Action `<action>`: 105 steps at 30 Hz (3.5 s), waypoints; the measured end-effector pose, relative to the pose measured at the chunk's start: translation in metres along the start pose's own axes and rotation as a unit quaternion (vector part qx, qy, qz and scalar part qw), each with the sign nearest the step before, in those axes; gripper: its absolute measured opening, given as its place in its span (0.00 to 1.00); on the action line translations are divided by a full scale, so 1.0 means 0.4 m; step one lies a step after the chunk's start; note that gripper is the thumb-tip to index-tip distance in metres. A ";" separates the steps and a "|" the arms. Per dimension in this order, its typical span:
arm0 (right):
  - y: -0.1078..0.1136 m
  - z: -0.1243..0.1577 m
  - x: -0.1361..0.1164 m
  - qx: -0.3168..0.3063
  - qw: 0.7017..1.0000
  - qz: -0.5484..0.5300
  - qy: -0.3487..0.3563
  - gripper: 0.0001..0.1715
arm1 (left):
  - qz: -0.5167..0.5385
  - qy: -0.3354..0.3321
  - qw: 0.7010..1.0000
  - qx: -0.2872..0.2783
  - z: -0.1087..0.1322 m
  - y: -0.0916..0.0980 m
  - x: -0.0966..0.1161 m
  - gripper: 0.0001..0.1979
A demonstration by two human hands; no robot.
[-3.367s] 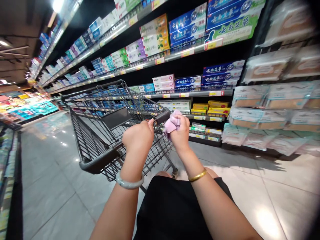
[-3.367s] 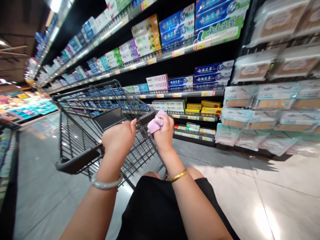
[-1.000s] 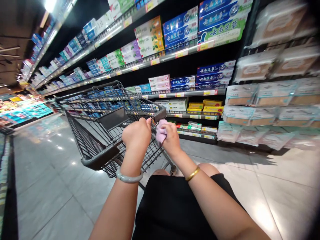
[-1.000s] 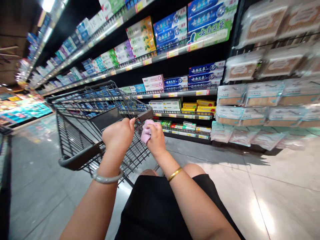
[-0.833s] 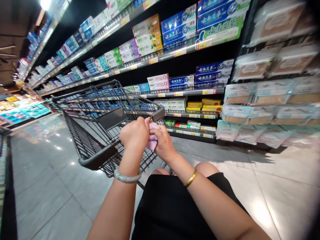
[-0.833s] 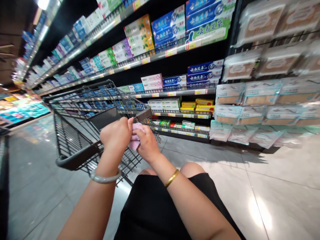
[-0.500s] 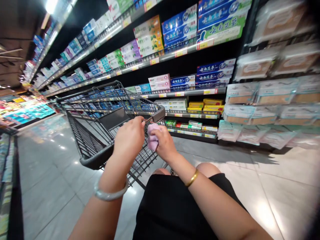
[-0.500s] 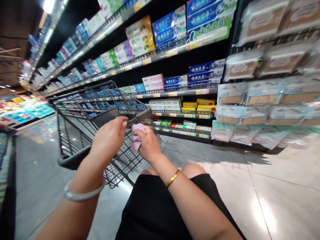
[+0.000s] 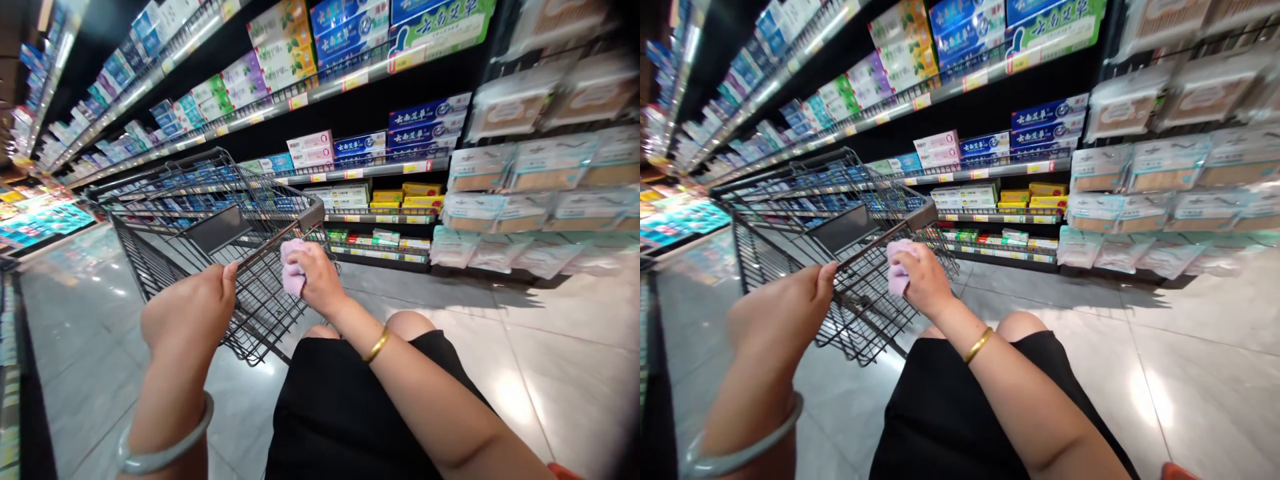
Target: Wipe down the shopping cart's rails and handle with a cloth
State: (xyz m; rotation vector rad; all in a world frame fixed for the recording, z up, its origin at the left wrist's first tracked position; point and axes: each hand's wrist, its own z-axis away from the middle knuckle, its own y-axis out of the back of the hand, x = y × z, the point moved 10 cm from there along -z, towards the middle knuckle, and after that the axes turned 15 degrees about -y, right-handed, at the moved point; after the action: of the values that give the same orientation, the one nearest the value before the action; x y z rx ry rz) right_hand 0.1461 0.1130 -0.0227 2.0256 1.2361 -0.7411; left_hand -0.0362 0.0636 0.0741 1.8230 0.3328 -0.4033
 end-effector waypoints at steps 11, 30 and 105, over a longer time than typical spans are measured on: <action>-0.025 0.045 -0.101 -0.027 0.997 0.002 0.070 0.12 | -0.027 0.002 0.996 0.080 0.006 0.004 0.014 0.35; 0.050 -0.003 -0.003 0.064 0.997 -0.035 0.001 0.14 | -0.022 -0.006 0.997 0.077 -0.001 0.012 0.031 0.34; 0.088 -0.050 0.162 0.082 0.981 0.005 -0.175 0.17 | 0.024 -0.067 0.979 0.190 -0.094 0.078 0.220 0.23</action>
State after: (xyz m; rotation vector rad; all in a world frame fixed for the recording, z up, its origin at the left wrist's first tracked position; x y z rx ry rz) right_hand 0.2065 0.1512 -0.0497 1.9187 0.9873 -1.1703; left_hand 0.0598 0.0929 0.0723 2.1570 0.1221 -0.5834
